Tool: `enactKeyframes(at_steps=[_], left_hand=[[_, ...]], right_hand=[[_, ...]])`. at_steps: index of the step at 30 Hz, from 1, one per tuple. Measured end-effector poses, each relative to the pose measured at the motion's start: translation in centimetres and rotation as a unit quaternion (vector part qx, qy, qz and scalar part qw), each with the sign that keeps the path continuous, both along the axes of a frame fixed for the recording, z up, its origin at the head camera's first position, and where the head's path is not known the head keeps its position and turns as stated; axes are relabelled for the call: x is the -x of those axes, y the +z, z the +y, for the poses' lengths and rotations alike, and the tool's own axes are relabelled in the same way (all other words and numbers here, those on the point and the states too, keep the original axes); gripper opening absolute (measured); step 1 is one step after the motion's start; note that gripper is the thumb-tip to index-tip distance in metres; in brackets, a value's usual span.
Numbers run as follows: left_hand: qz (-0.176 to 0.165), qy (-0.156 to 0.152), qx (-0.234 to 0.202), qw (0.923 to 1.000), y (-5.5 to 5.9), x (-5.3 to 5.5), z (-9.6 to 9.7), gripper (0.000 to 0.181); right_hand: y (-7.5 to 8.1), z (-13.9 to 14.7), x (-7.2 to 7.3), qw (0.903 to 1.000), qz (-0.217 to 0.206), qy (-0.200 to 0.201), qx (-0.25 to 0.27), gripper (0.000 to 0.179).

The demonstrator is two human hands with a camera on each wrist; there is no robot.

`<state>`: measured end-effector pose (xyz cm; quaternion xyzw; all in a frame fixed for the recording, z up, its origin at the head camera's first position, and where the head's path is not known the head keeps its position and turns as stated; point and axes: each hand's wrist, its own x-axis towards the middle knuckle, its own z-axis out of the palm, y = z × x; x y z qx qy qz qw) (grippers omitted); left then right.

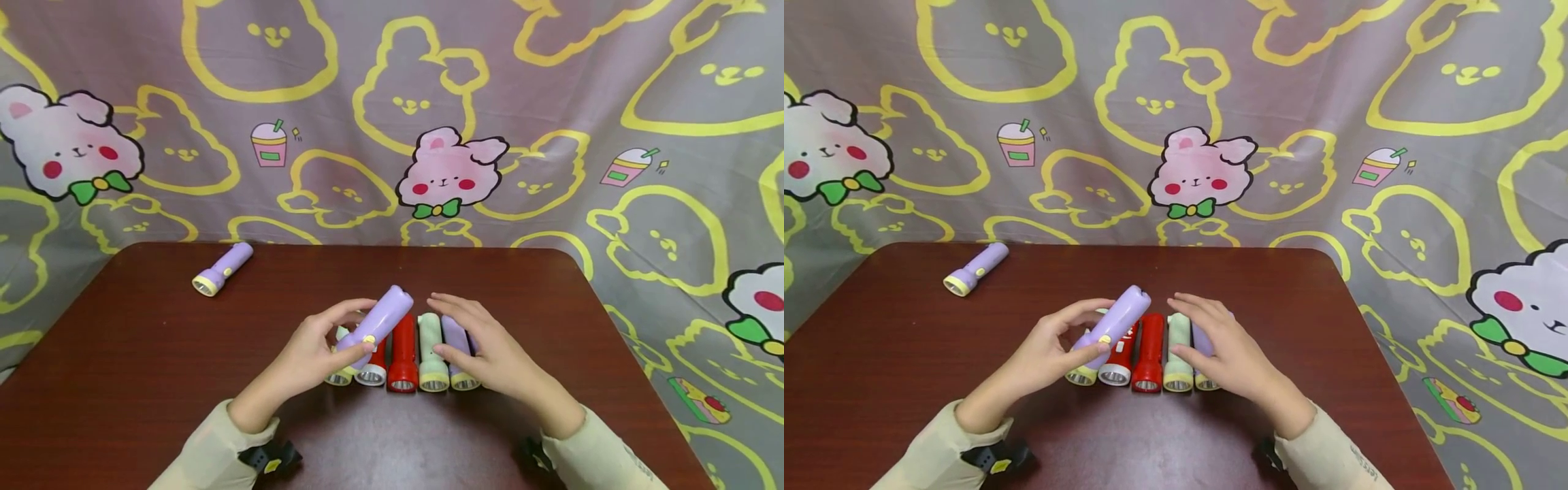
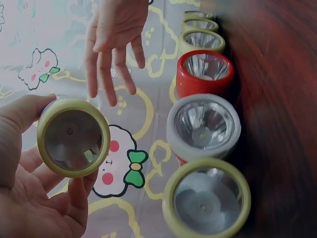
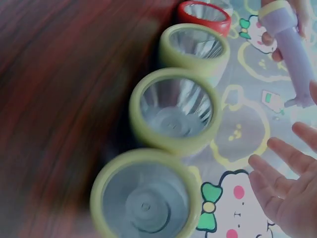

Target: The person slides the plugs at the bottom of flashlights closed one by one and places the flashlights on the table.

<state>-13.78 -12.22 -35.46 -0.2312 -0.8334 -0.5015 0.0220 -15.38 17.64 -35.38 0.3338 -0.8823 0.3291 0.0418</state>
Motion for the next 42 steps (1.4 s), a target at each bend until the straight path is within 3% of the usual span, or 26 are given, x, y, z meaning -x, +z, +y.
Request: enactKeyframes(at_steps=[11, 20, 34, 42], left_hand=[[-0.010, -0.031, -0.043, 0.9985, -0.1, -0.2, 1.4, 0.052], [-0.012, -0.067, -0.068, 0.9954, -0.2, -0.3, 2.4, 0.051], [-0.044, -0.129, -0.115, 0.9840, -1.1, -0.4, 2.6, 0.050], [-0.079, -0.159, -0.161, 0.9710, -1.4, -0.5, 2.8, 0.048]], right_hand=[[0.5, -1.1, -0.3, 0.9956, 0.018, -0.030, 0.086, 0.063], [0.4, -1.8, 0.2, 0.9891, 0.028, -0.020, 0.143, 0.064], [0.1, -2.4, 0.0, 0.9799, 0.040, 0.009, 0.195, 0.061], [0.2, -2.7, -0.4, 0.9752, 0.018, -0.002, 0.221, 0.057]])
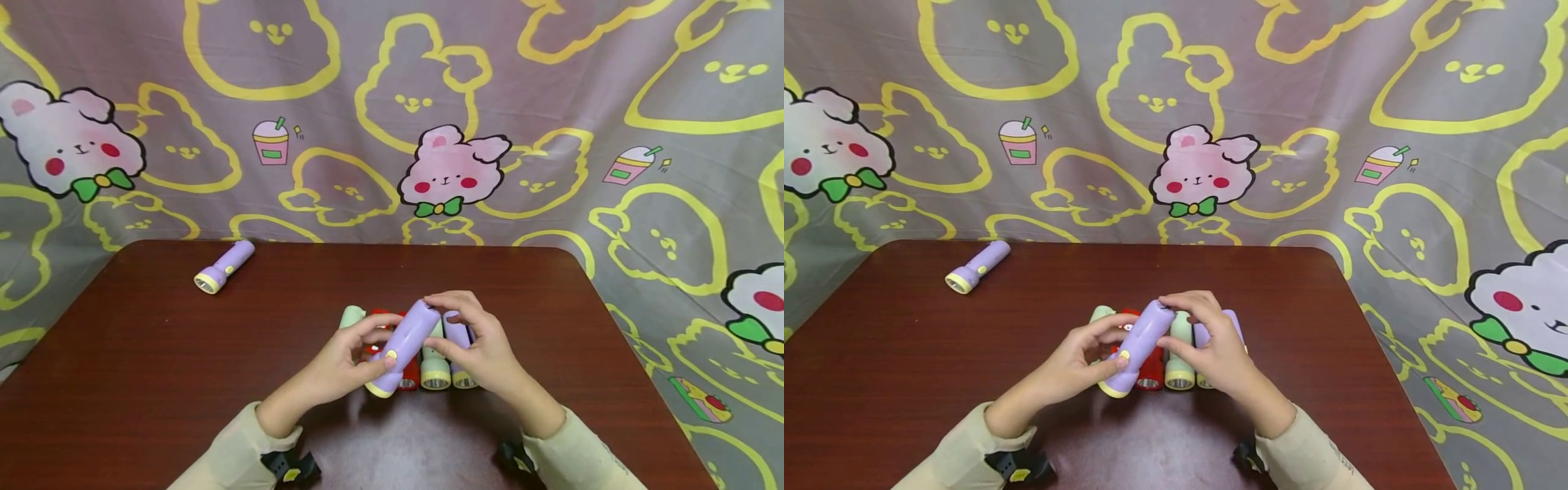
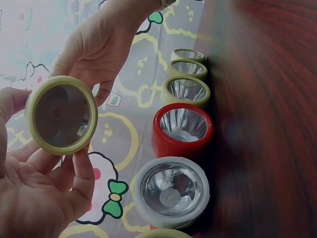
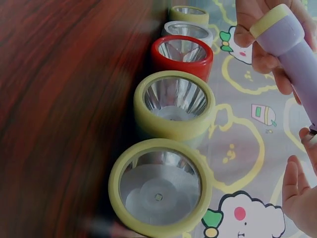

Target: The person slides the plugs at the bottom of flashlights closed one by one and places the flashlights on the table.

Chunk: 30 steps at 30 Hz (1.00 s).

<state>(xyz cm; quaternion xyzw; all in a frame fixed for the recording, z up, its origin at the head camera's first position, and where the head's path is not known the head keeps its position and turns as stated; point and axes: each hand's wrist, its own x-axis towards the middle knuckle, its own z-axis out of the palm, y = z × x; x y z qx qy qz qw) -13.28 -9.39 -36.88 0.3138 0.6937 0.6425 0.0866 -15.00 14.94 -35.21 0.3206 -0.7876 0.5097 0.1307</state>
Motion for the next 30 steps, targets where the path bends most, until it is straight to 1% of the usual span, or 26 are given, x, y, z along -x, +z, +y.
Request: enactKeyframes(at_steps=[3, 4, 8, 10, 15, 19, 21, 25, 30], left_hand=[[-0.011, -0.006, -0.009, 0.9999, -0.1, 0.0, 0.1, 0.049], [-0.010, -0.006, -0.009, 0.9999, -0.1, 0.0, 0.2, 0.049], [-0.003, 0.008, 0.003, 1.0000, -0.1, 0.0, 0.3, 0.050], [-0.005, 0.015, 0.010, 0.9998, -0.1, -0.1, 0.3, 0.050], [-0.023, 0.027, 0.028, 0.9990, -0.2, -0.2, 0.5, 0.051], [-0.016, 0.034, 0.039, 0.9985, -0.1, -0.2, 0.7, 0.050], [-0.014, 0.037, 0.042, 0.9983, -0.1, -0.2, 0.8, 0.050], [-0.020, 0.042, 0.040, 0.9981, -0.1, -0.2, 1.0, 0.050], [-0.026, 0.044, 0.042, 0.9978, -0.1, -0.2, 1.2, 0.046]], right_hand=[[0.0, -0.1, -0.1, 0.9999, -0.002, 0.002, 0.010, 0.056], [0.0, -0.2, -0.1, 0.9999, -0.003, 0.003, 0.013, 0.056], [-0.1, -0.4, -0.1, 0.9997, -0.006, 0.011, 0.022, 0.055], [-0.1, -0.5, -0.2, 0.9996, -0.008, 0.013, 0.024, 0.055], [-0.1, -0.8, -0.2, 0.9992, -0.013, 0.021, 0.031, 0.054], [-0.2, -0.8, -0.2, 0.9990, -0.018, 0.024, 0.033, 0.053], [-0.2, -0.8, -0.2, 0.9990, -0.020, 0.023, 0.032, 0.053], [-0.4, -0.8, -0.1, 0.9990, -0.020, 0.021, 0.033, 0.052], [-0.5, -0.9, -0.1, 0.9988, -0.027, 0.017, 0.037, 0.050]])
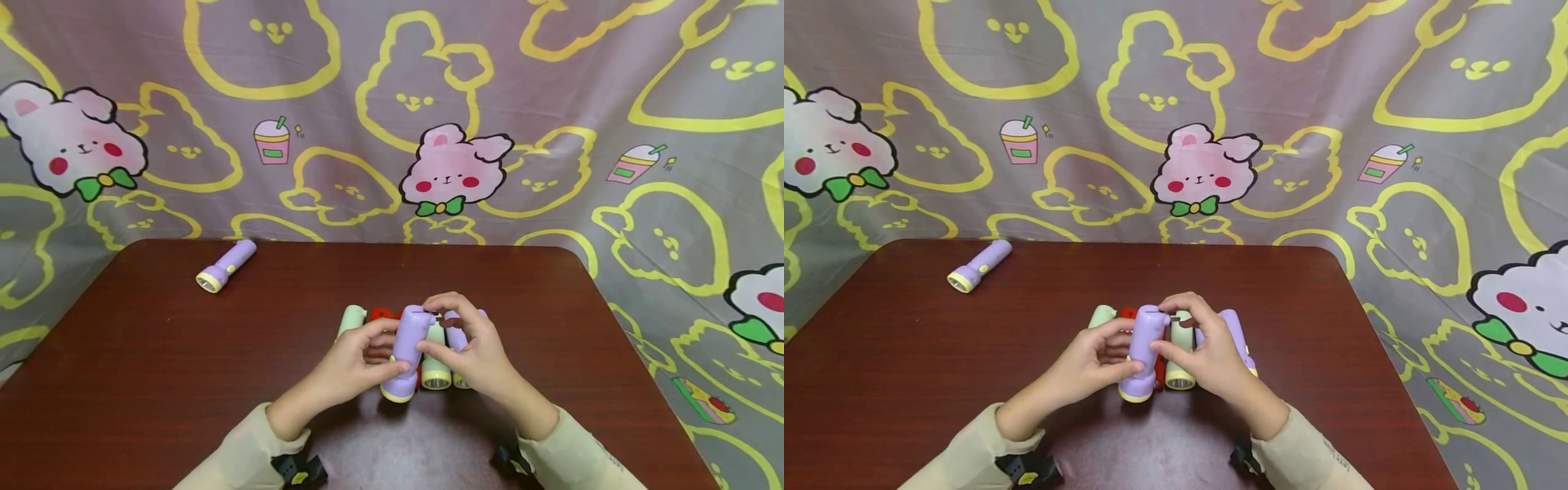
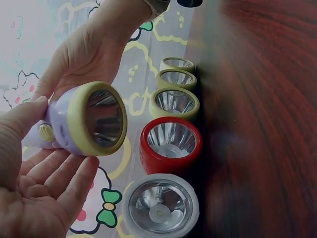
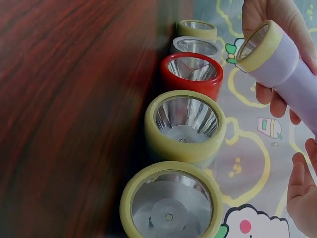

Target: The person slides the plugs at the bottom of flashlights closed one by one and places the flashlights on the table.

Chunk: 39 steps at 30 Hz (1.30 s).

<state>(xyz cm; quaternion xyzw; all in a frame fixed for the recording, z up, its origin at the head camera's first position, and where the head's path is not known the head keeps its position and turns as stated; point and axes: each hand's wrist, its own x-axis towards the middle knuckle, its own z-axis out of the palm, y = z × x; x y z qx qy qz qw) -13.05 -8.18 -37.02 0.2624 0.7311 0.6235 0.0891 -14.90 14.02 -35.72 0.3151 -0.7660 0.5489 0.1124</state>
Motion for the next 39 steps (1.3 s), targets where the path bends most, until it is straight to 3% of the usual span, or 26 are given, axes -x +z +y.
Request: enactKeyframes(at_steps=[8, 15, 21, 33, 39], left_hand=[[-0.016, 0.004, -0.002, 0.9999, 0.0, -0.1, 0.3, 0.045], [-0.024, 0.002, -0.009, 0.9997, 0.1, 0.0, 0.4, 0.046], [-0.031, -0.007, -0.014, 0.9994, 0.0, 0.0, 0.3, 0.044], [-0.030, -0.015, -0.045, 0.9984, -0.1, -0.1, 0.4, 0.042], [-0.027, -0.007, -0.062, 0.9977, 0.0, -0.1, 0.4, 0.040]], right_hand=[[0.1, -0.1, 0.0, 0.9999, -0.017, 0.000, 0.003, 0.048], [0.1, 0.0, 0.3, 0.9997, 0.014, 0.014, 0.016, 0.046], [0.2, 0.1, 0.4, 0.9993, 0.016, 0.032, 0.010, 0.042], [1.1, -0.1, 0.5, 0.9974, -0.037, 0.058, 0.021, 0.040], [1.8, -0.2, 0.7, 0.9967, -0.032, 0.074, 0.004, 0.041]])
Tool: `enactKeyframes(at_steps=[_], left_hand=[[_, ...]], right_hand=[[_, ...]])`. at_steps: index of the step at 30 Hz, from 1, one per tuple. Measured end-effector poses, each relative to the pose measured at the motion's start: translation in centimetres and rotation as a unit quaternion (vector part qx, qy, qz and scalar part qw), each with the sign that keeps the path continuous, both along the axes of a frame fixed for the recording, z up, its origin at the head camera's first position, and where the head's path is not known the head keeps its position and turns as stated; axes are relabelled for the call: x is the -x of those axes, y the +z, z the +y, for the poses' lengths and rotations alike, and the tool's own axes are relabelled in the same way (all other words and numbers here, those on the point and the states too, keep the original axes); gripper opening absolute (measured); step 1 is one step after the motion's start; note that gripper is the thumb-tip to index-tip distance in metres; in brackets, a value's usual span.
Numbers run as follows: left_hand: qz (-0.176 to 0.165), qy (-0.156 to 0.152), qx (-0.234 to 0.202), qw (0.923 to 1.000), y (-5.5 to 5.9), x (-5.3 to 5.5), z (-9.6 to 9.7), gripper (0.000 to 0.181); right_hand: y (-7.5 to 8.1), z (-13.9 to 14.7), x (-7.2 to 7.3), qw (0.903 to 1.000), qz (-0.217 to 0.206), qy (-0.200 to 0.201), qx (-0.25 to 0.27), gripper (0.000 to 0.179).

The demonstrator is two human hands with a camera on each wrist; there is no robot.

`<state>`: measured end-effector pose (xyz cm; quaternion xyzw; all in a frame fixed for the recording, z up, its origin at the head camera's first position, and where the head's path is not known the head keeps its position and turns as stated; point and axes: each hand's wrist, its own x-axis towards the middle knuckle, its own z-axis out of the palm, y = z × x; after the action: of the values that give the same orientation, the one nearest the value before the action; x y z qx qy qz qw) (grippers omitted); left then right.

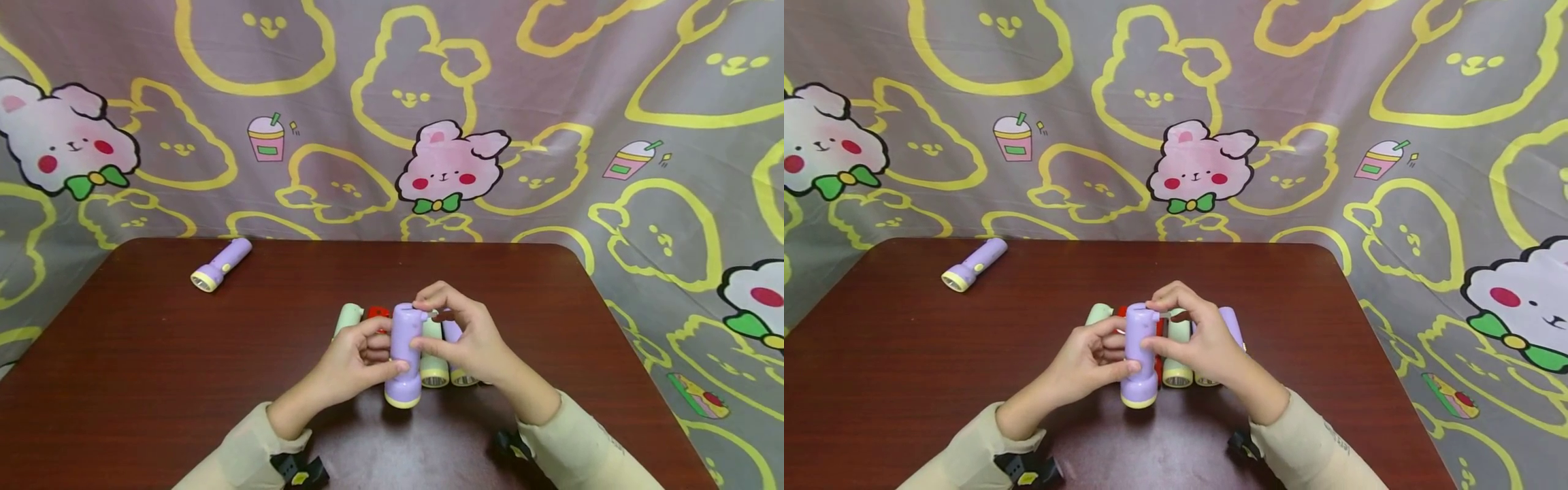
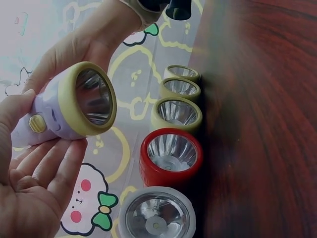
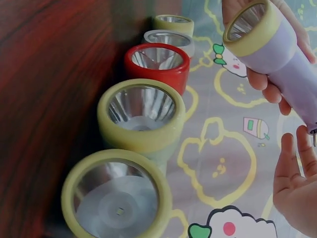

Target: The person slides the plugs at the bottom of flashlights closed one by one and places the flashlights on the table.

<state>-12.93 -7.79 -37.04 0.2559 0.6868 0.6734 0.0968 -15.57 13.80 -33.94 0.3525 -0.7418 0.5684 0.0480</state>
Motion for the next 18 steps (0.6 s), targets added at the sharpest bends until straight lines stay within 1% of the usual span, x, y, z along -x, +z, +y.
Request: enactKeyframes(at_steps=[6, 13, 18], left_hand=[[0.005, -0.004, -0.005, 1.0000, 0.03, 0.08, 0.09, 0.039], [-0.001, -0.002, 0.002, 1.0000, -0.05, 0.04, 0.17, 0.039], [-0.004, -0.006, 0.002, 1.0000, -0.17, 0.04, 0.25, 0.040]], right_hand=[[0.28, 0.12, 0.29, 1.0000, -0.003, 0.006, -0.007, 0.041], [0.35, 0.26, 0.31, 0.9993, -0.029, 0.016, -0.014, 0.040], [0.32, 0.39, 0.31, 0.9988, -0.040, 0.021, -0.019, 0.041]])
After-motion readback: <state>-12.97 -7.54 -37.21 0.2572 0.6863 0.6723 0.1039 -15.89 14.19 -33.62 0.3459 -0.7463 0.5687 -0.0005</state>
